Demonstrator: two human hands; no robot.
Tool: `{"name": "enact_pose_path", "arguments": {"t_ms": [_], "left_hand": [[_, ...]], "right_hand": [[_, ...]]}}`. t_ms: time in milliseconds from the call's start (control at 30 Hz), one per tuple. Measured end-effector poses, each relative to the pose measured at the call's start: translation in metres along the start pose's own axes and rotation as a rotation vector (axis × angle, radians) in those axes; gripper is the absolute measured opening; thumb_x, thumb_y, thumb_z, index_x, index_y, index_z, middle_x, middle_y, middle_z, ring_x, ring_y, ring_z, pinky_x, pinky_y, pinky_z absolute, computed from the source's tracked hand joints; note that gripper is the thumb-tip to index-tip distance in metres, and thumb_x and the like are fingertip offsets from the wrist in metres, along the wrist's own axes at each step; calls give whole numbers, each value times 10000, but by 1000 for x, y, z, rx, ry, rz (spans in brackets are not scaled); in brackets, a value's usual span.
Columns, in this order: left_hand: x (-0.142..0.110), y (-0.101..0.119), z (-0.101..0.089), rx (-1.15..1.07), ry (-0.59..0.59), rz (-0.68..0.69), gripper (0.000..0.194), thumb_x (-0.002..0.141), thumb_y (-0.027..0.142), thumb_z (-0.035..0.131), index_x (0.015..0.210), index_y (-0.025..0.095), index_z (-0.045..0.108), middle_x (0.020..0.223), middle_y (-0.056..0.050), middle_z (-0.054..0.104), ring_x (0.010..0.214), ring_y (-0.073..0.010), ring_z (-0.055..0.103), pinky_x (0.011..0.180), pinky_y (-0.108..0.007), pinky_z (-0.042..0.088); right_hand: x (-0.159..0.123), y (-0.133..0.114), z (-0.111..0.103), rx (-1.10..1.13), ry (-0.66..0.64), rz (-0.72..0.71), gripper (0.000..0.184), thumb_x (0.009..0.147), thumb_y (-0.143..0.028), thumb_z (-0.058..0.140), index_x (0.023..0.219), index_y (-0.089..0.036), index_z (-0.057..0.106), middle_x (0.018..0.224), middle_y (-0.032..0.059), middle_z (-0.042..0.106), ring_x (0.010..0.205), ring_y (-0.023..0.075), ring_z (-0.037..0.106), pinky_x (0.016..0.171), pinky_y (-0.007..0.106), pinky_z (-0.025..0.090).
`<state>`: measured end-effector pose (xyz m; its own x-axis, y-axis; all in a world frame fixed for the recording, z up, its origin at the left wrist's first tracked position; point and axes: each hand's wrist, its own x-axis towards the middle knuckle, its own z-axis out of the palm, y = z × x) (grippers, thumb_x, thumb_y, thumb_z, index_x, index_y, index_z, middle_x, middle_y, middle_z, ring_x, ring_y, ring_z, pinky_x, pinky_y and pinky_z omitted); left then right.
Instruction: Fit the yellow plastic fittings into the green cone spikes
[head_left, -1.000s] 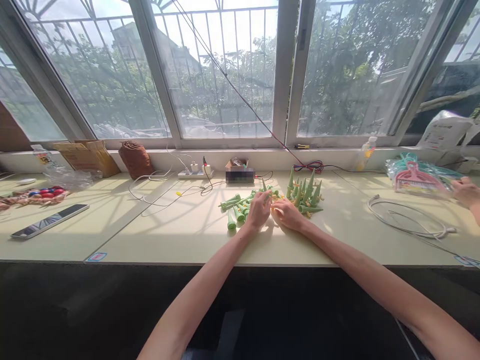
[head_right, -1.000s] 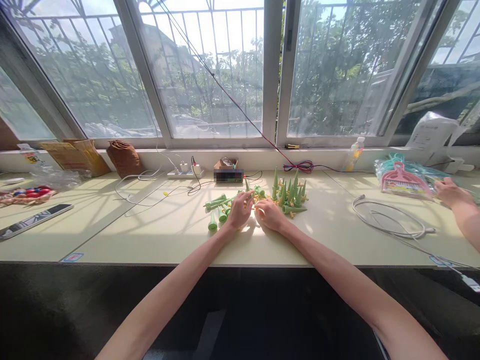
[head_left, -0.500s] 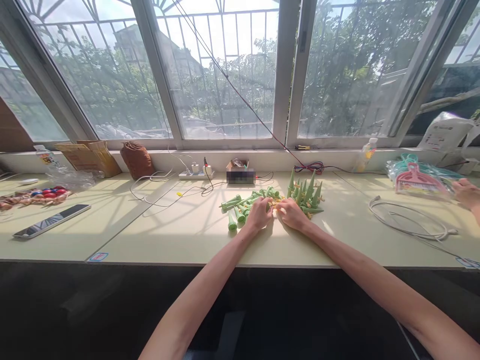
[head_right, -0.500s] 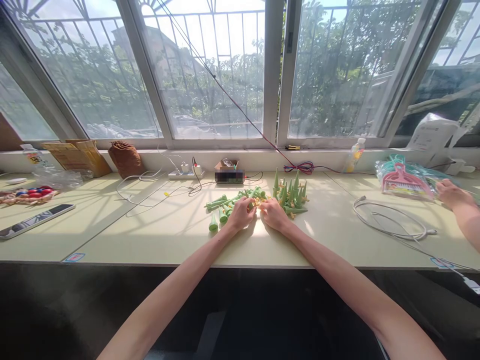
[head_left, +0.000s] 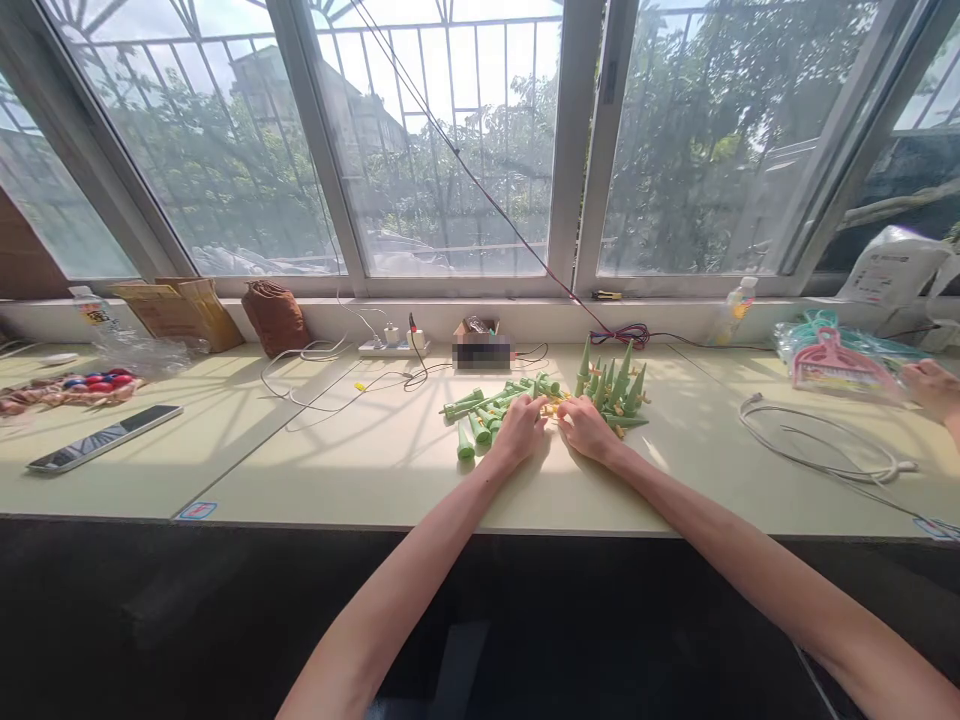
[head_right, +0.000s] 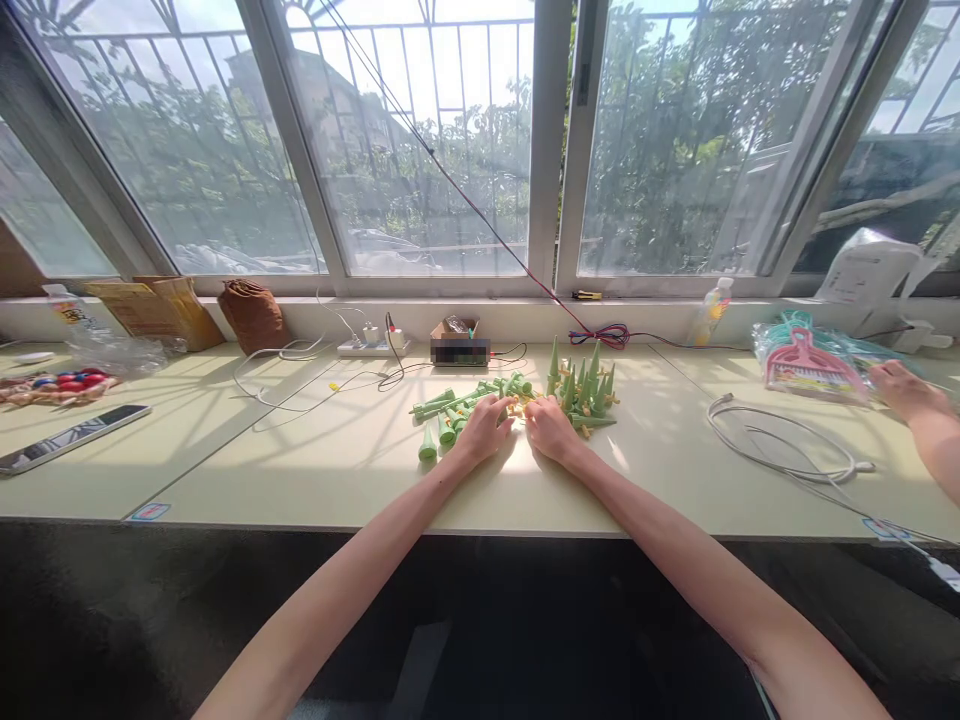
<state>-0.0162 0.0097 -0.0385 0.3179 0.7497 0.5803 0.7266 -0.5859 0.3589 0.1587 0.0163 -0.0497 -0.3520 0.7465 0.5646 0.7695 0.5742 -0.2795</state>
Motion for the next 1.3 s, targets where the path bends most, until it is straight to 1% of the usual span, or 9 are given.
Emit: {"name": "enact_pose_path", "arguments": {"t_ms": [167, 333, 467, 533, 600, 733, 900, 1100, 1300], "left_hand": [[1, 0, -1, -29, 26, 38, 344, 836, 137, 673, 1169, 222, 655, 937, -51, 546, 911, -216, 584, 798, -369, 536], [2, 5, -6, -55, 96, 62, 294, 839, 176, 681, 1129, 223, 665, 1116, -92, 487, 975, -224, 562, 836, -400, 540], [3, 10, -11, -96, 246, 110, 215, 882, 220, 630, 1093, 218, 667, 1167, -101, 463, 992, -217, 550, 874, -404, 526], [3, 11, -12, -144, 336, 107, 170, 913, 229, 581, 1058, 209, 667, 1122, -97, 491, 955, -203, 561, 857, -380, 521], [4, 12, -14, -196, 372, 71, 162, 945, 223, 519, 1023, 197, 659, 1024, -84, 543, 874, -185, 579, 791, -340, 519], [5, 15, -15, -248, 346, 43, 162, 964, 207, 474, 967, 187, 634, 840, -44, 615, 707, -154, 583, 657, -280, 488], [6, 15, -12, -273, 286, 61, 142, 953, 212, 492, 942, 175, 629, 847, -40, 658, 641, -128, 564, 602, -245, 449], [4, 10, -8, -270, 205, 57, 151, 936, 256, 527, 996, 180, 643, 595, 43, 536, 525, -115, 477, 567, -232, 402], [4, 11, -8, -265, 161, 47, 162, 935, 268, 525, 923, 176, 657, 584, 40, 532, 514, -109, 463, 560, -227, 381]], "right_hand": [[1, -2, -4, 32, 13, 16, 203, 862, -39, 465, 782, -176, 593, 756, 85, 633, 785, 243, 520, 708, 323, 418], [2, -1, -3, 70, 52, 25, 188, 866, -61, 457, 797, -177, 588, 776, 89, 640, 777, 240, 531, 695, 321, 417], [3, 0, -3, 107, 115, 38, 168, 889, -106, 443, 819, -180, 577, 789, 82, 631, 787, 238, 546, 714, 328, 430], [4, -2, -5, 129, 156, 48, 166, 908, -133, 429, 846, -183, 574, 816, 79, 633, 806, 235, 560, 728, 329, 440], [4, -4, -7, 149, 194, 59, 160, 924, -160, 421, 888, -184, 575, 866, 81, 643, 821, 228, 575, 738, 329, 451], [5, -13, -14, 275, 268, 80, 157, 945, -227, 438, 936, -188, 589, 903, 84, 664, 774, 214, 598, 711, 325, 471], [5, -20, -20, 379, 281, 74, 197, 959, -296, 450, 909, -199, 614, 868, 73, 687, 759, 212, 630, 690, 325, 489], [5, -21, -19, 453, 297, 54, 205, 947, -324, 468, 952, -188, 621, 833, 68, 703, 752, 216, 673, 647, 321, 510], [4, -22, -20, 498, 254, 60, 200, 941, -333, 480, 948, -192, 621, 814, 68, 717, 720, 213, 684, 644, 326, 520]]}}
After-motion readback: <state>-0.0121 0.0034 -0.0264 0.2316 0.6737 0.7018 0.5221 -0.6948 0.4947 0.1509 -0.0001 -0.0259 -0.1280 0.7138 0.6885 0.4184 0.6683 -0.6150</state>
